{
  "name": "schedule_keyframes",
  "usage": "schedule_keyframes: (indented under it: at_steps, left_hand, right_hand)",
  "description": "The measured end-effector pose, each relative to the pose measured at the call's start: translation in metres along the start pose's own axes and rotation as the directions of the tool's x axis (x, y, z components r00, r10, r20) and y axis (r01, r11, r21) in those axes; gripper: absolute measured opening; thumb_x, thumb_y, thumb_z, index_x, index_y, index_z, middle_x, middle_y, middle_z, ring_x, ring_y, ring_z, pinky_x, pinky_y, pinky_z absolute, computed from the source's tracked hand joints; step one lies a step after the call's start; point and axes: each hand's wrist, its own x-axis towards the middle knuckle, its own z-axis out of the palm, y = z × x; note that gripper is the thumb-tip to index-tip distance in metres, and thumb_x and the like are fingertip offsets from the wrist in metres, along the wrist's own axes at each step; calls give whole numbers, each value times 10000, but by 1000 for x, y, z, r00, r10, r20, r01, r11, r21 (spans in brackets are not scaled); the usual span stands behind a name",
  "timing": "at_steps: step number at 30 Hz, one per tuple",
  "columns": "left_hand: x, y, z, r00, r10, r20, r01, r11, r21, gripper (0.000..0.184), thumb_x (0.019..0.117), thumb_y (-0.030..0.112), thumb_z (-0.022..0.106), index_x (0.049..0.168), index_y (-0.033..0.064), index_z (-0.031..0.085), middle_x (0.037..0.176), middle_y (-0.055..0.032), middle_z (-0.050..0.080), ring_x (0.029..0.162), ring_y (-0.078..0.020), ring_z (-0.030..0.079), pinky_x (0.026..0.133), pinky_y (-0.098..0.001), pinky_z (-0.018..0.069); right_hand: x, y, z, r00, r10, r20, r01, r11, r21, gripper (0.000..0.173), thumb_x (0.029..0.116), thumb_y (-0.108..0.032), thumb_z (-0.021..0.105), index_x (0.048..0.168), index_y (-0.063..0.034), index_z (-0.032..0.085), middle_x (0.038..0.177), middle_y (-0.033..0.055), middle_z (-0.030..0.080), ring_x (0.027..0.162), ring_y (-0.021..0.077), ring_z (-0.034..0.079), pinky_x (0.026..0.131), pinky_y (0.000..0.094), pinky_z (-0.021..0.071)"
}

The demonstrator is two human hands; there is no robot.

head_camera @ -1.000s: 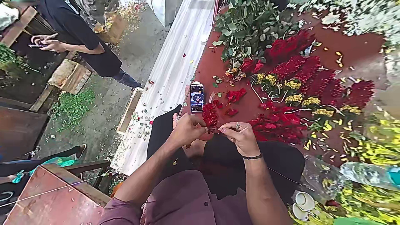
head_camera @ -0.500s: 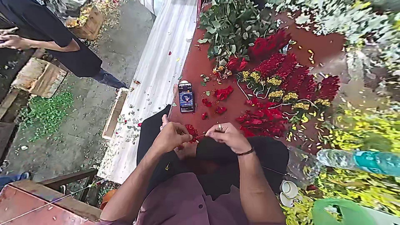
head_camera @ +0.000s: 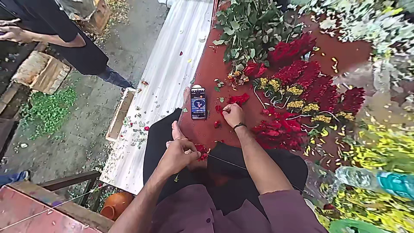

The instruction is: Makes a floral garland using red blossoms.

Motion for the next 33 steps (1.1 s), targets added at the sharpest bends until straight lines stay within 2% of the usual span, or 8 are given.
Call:
schedule_keyframes:
  at_steps: [2,5,7,11,14,18,26,33]
  left_hand:
    - [-1,-2,0,1000,-6,11,7,1000,-12,194,890,338,747,826,156,761,780,44,628,668,-50,541,630,-269,466]
    - [4,1,1,1000,14,26,-13,1000,-22,176,892,324,749,839,157,768,828,42,672,699,-51,578,653,-276,496]
    - [6,5,4,999,27,25,-26,999,-33,185,895,326,748,842,150,769,835,36,682,729,-58,600,675,-293,509]
    - [6,10,9,1000,21,20,-20,1000,-17,195,897,337,747,844,151,774,814,44,683,722,-63,596,689,-314,500]
    - [3,10,11,1000,-7,18,7,1000,-8,198,897,337,748,845,147,767,801,40,671,689,-62,574,657,-303,486]
    - [1,11,9,1000,-17,-11,17,1000,-20,182,903,306,753,846,133,756,792,31,669,631,-59,558,603,-273,488]
    - [5,10,9,997,-15,-71,16,1000,10,194,891,341,750,831,156,760,745,49,652,635,-69,547,614,-305,469]
    - [7,15,11,993,-49,-103,52,998,22,182,892,320,755,829,150,759,689,53,625,596,-60,524,596,-301,455]
  right_hand:
    - [-16,-2,-18,1000,18,-12,-15,985,171,164,892,-180,742,1021,-80,754,1022,125,744,948,300,714,868,577,564]
    - [-46,-9,-48,999,3,-36,16,864,503,153,887,-83,755,1036,-52,732,913,84,744,663,176,686,625,375,603]
    - [-76,-21,-67,999,-7,-43,33,751,660,148,890,-16,718,1034,-45,737,908,77,737,625,142,644,551,307,550]
    - [-127,-39,-89,1000,-16,2,8,576,817,170,965,0,619,1074,-46,741,954,71,729,679,139,641,623,294,567]
    - [-147,-44,-89,997,-73,-27,60,499,864,238,954,43,575,1110,-21,744,1020,100,734,725,166,651,682,330,580]
    - [-159,-53,-89,978,-169,-119,193,540,820,345,814,35,700,1144,-56,737,1038,82,734,818,174,691,724,344,606]
    - [-168,-67,-84,954,-186,-235,299,542,785,124,935,-83,694,1043,-66,751,1006,42,724,739,139,658,648,299,584]
    - [-185,-80,-87,942,-155,-299,337,464,819,153,900,-3,650,1033,-55,705,936,56,704,730,150,650,649,305,580]
